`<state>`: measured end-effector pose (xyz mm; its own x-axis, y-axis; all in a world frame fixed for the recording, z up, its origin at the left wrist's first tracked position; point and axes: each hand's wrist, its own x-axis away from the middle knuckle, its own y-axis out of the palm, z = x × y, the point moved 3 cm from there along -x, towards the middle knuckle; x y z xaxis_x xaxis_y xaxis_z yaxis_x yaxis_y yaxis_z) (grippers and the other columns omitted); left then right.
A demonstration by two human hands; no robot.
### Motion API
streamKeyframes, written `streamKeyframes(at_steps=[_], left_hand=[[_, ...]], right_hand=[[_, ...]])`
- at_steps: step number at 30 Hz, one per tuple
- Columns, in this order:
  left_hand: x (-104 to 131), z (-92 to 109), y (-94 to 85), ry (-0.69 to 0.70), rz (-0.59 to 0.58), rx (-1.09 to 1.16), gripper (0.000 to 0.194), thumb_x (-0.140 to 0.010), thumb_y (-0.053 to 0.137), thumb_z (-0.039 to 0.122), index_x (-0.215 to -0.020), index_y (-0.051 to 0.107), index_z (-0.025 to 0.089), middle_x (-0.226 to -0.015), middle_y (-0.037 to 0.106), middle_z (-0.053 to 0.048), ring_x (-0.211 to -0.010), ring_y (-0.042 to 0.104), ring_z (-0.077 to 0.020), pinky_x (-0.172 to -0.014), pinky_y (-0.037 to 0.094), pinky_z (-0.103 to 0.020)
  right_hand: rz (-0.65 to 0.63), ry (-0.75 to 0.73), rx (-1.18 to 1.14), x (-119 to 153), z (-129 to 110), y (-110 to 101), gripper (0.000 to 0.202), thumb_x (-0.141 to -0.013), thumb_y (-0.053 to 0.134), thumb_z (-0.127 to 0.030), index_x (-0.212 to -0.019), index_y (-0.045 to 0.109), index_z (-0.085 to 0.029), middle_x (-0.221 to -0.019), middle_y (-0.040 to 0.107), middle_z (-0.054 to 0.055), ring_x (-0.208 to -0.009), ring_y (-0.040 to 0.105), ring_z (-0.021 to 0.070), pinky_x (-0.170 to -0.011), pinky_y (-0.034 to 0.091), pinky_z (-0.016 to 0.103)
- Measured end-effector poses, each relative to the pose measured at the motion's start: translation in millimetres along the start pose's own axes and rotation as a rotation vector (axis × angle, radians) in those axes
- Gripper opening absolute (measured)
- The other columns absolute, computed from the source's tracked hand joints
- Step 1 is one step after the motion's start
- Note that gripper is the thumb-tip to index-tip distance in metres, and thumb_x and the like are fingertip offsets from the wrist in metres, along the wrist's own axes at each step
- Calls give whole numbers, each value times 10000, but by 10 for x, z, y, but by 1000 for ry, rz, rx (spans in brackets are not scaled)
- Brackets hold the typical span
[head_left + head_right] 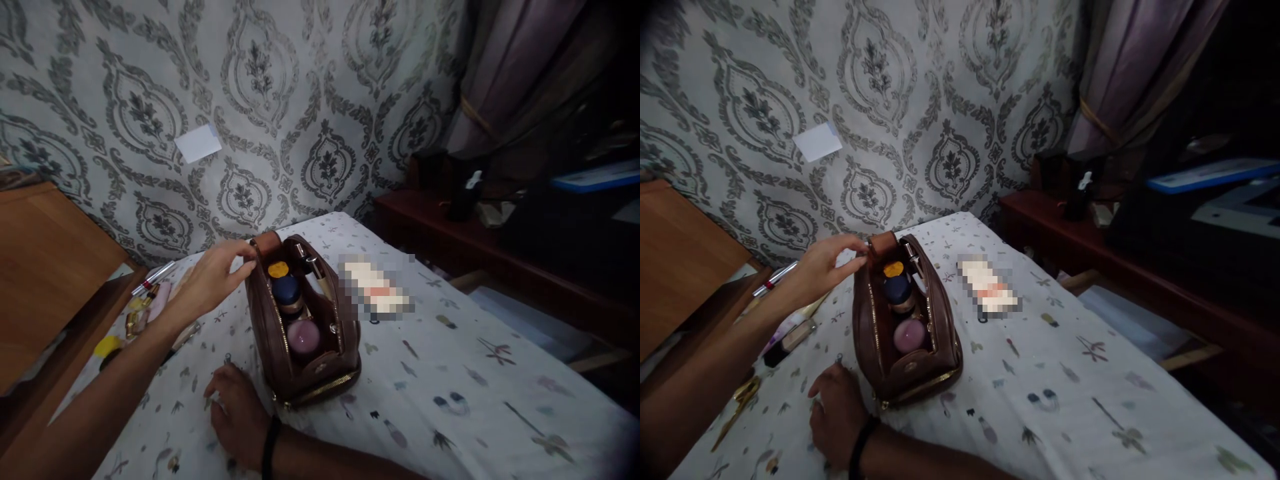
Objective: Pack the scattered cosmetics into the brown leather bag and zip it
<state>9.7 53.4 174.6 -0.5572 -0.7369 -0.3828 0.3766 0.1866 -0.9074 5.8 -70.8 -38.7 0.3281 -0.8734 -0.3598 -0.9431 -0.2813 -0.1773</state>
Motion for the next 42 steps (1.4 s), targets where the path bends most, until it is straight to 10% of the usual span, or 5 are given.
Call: streamKeyframes(at_steps=[12, 21, 28, 42], left_hand=[[1680, -1461, 33, -586, 366, 157, 325, -800, 533, 449, -917, 671, 179, -940, 732, -71, -867, 664, -226, -749, 515, -326], [2607, -1777, 5, -787, 531, -63, 256, -835, 451, 292, -956, 644, 176, -932, 703, -68, -859, 641, -219, -789, 506, -349], [2821, -1724, 69, -821, 429, -221, 225, -868, 461, 269, -943, 656, 187, -980, 679, -91, -974, 574, -270, -892, 454, -431], [2462, -1453, 388, -609, -54, -438, 349, -882, 549, 212, -1218, 593, 133, -1219, 663, -194, -1243, 509, -369, -1029, 378, -520]], right_hand=[[-77, -39, 15, -74, -77, -89, 304, -727, 465, 5, -925, 563, -204, -1016, 596, 70, -1011, 576, 214, -928, 477, 386], [-94, -65, 24, -86, -124, -116, 246, -804, 439, -62, -947, 590, -195, -1053, 632, 90, -1002, 619, 218, -889, 510, 366], [-129, -23, 57, -92, -135, -128, 237, -836, 446, -99, -964, 622, -192, -1093, 648, 97, -1042, 624, 230, -894, 517, 377], [-124, -29, 55, -90, -193, -131, 244, -814, 450, -52, -953, 594, -192, -1067, 631, 90, -988, 606, 214, -880, 505, 364]])
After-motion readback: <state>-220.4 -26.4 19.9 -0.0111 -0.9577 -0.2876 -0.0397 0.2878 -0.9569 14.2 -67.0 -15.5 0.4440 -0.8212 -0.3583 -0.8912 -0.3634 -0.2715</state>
